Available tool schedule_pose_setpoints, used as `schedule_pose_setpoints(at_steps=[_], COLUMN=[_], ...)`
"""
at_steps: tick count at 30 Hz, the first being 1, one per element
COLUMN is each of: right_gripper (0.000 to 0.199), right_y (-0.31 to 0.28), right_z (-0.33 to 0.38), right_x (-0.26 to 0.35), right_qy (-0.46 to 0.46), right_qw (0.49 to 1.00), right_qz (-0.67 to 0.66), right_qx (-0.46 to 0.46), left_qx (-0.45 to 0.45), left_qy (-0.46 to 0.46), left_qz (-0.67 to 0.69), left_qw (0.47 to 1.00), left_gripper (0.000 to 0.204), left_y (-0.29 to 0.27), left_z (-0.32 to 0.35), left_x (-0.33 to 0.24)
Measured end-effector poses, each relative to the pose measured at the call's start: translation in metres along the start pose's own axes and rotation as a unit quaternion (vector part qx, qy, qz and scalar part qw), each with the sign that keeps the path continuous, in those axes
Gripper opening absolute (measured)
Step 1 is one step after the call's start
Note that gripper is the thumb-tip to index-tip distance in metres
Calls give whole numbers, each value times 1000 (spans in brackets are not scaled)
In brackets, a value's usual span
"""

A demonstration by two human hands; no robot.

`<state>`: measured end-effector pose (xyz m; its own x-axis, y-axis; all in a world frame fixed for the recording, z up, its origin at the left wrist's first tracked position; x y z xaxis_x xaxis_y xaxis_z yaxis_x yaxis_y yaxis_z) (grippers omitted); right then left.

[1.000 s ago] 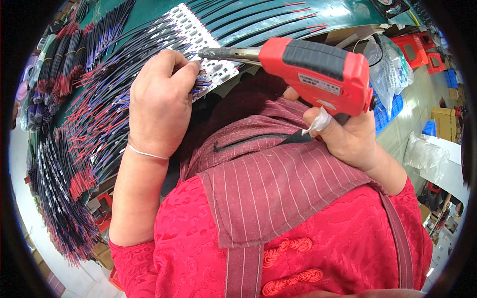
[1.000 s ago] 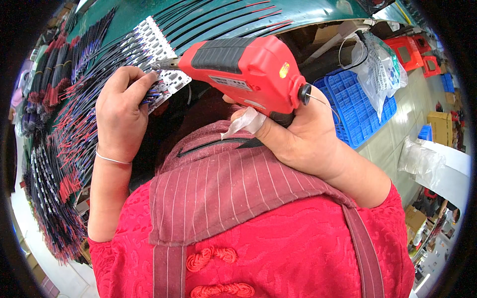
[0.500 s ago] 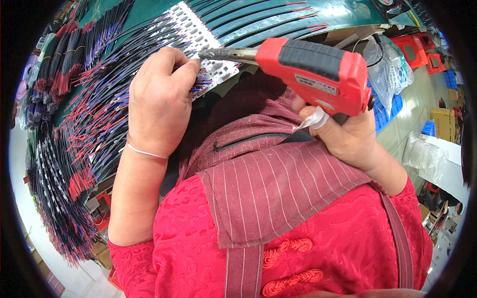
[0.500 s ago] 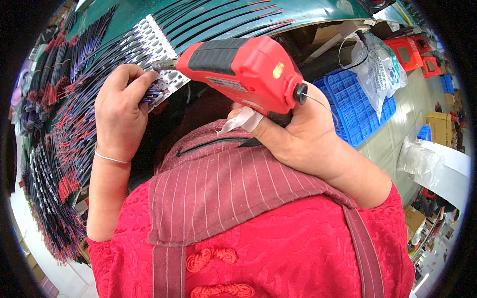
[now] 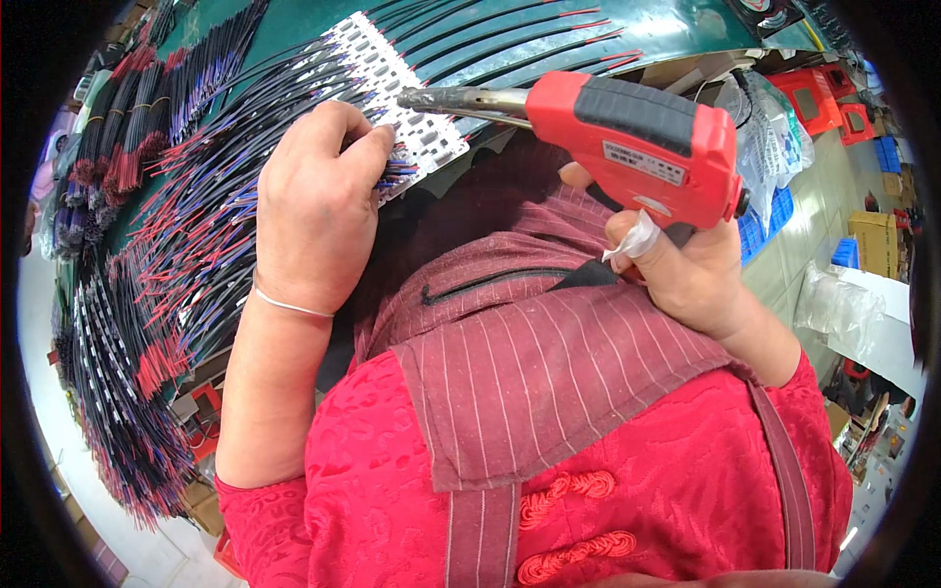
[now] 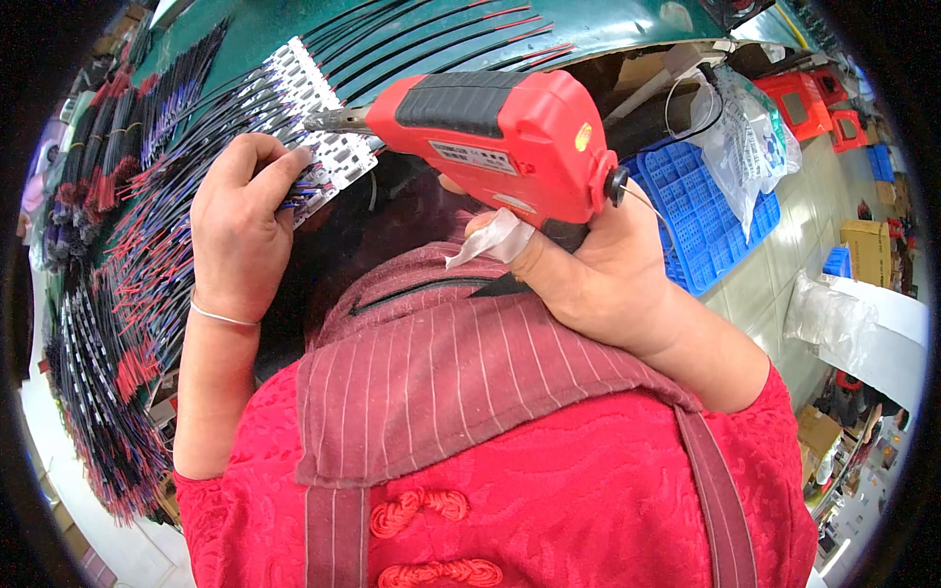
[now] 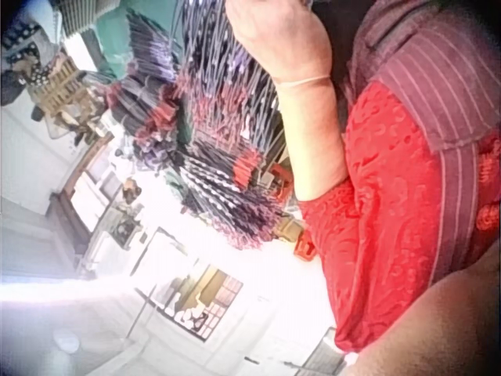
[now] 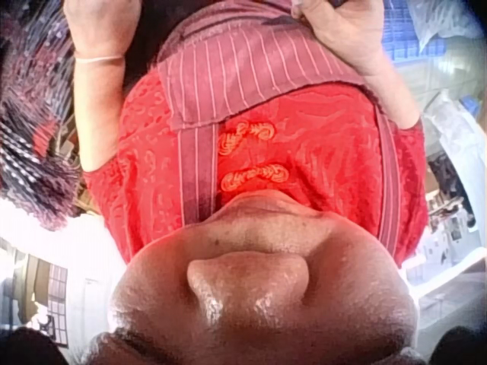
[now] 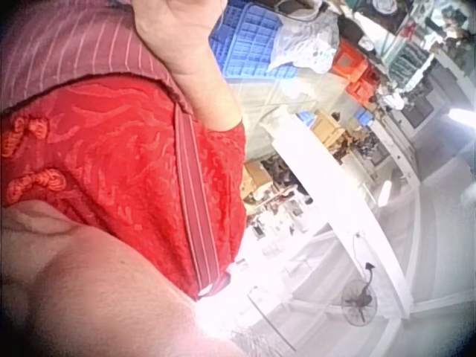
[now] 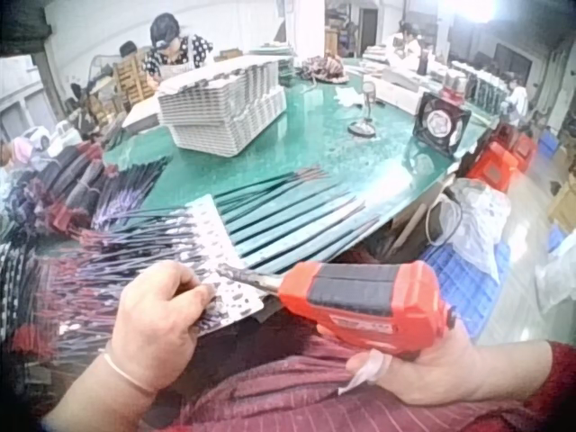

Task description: The person solders wires onto a circuit board using a soldering gun, sets the finished board aside, places a new board on the work table, and solders wires onto the new board with the soldering gun.

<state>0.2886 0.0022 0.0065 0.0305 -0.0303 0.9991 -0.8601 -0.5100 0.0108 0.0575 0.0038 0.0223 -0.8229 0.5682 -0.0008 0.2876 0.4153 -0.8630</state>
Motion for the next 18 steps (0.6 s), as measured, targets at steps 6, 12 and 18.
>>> schedule_pose_setpoints(at_steps=[6, 12, 18], right_gripper=[28, 33, 27], right_y=[-1, -3, 1], right_z=[1, 4, 1], right_x=[-1, -5, 5], right_qy=[39, 38, 19], right_qw=[999, 998, 999], right_qz=[-16, 54, 36], right_qx=[-26, -8, -26], left_qx=[1, 11, 5], left_qy=[-12, -12, 20], left_qz=[3, 22, 63], left_qw=[1000, 1000, 998], left_gripper=[23, 29, 31], left_y=[-1, -5, -4], left_z=[0, -4, -3], left_x=[4, 9, 19])
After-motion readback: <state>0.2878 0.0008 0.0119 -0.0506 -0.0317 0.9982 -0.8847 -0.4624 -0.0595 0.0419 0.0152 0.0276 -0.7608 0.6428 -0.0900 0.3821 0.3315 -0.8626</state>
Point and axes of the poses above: each hand's wrist, its own z-axis away from the middle knuckle, its own y-axis out of the palm, x = y × z, the point moved 6 cm from there along -z, towards the middle knuckle, and after that the axes turned 8 degrees about y, right-handed, at the moved point
